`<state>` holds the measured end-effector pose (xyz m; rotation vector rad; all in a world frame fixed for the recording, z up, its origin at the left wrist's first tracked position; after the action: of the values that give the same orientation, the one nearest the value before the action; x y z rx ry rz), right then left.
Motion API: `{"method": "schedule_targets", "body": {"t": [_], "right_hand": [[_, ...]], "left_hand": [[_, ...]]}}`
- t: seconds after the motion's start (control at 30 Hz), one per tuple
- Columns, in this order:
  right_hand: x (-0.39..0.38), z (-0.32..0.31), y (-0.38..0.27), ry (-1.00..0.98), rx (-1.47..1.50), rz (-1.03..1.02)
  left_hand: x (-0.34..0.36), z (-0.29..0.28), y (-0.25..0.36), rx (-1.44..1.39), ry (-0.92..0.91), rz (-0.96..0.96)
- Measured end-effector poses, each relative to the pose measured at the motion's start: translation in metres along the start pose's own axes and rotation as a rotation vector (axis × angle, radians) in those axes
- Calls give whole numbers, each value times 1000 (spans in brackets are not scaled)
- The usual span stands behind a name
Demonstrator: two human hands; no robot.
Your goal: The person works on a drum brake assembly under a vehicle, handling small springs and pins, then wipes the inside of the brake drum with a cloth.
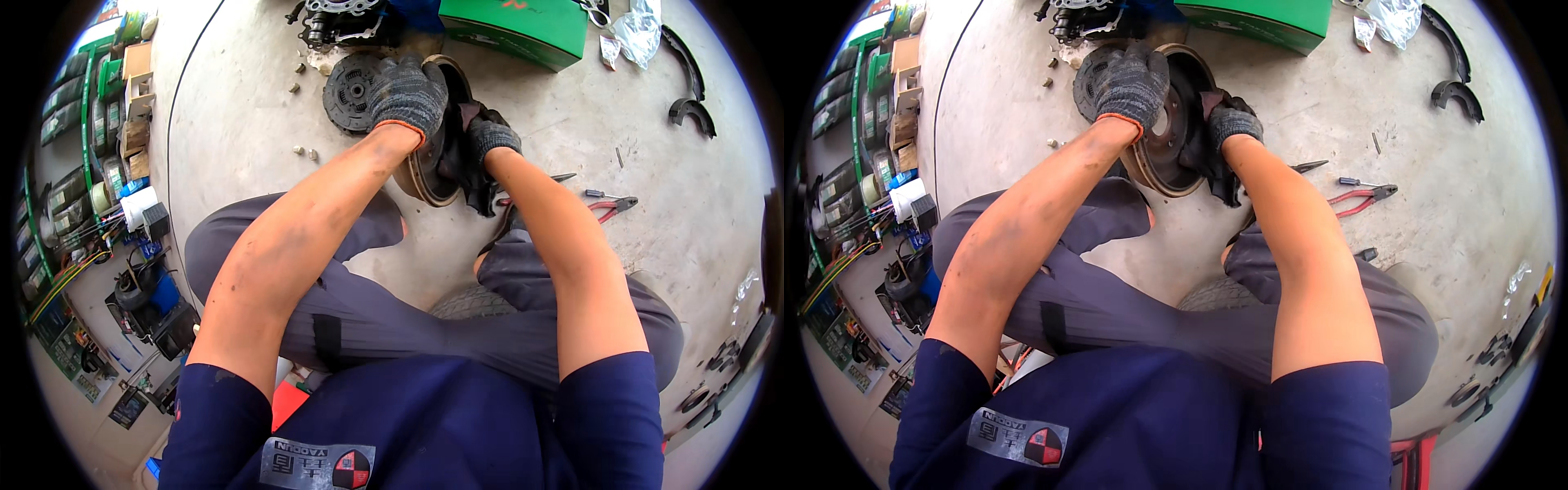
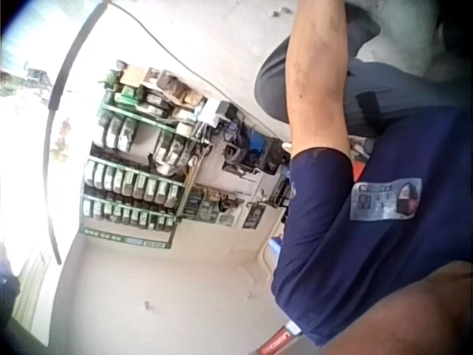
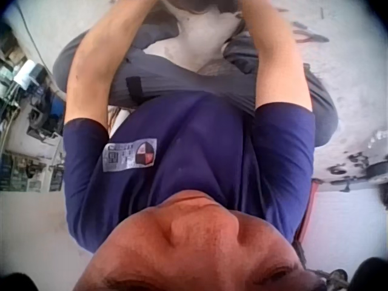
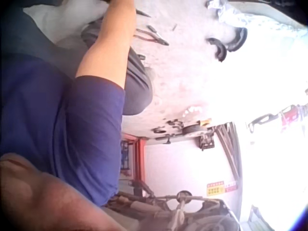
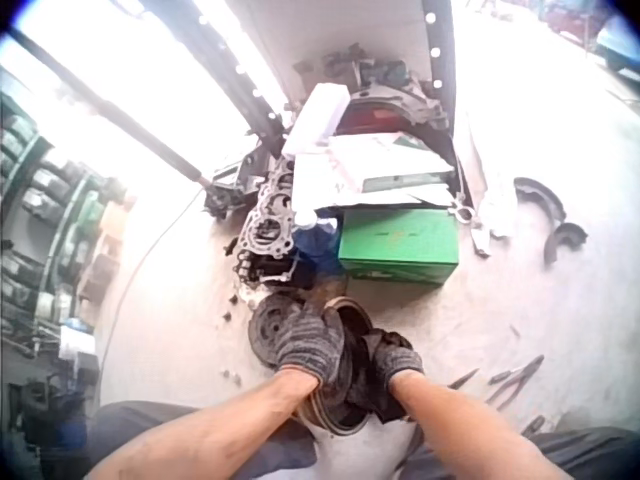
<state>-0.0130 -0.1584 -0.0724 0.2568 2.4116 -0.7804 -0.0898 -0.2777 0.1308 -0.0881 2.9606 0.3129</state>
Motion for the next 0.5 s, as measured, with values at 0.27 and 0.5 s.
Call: {"method": "schedule_targets", "body": {"t": [0.27,0.5], "right_hand": [[-51,-50,-49,-847,244,4],[-37,12,-58,-27,34,-102]], "left_hand": [[-4,0,-12,34,48,43],[-14,-2,-11,17,134,76]]}}
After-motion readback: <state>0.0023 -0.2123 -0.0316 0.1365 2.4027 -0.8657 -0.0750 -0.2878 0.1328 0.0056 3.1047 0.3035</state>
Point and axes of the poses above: each hand's wrist, its own x-axis towards the middle knuckle, its own z-axis out of the palm, y = z × x, the point moved 5 cm from there along x, towards the middle knuckle, and after that the axes turned 2 degrees about -z, right-handed, at the moved point
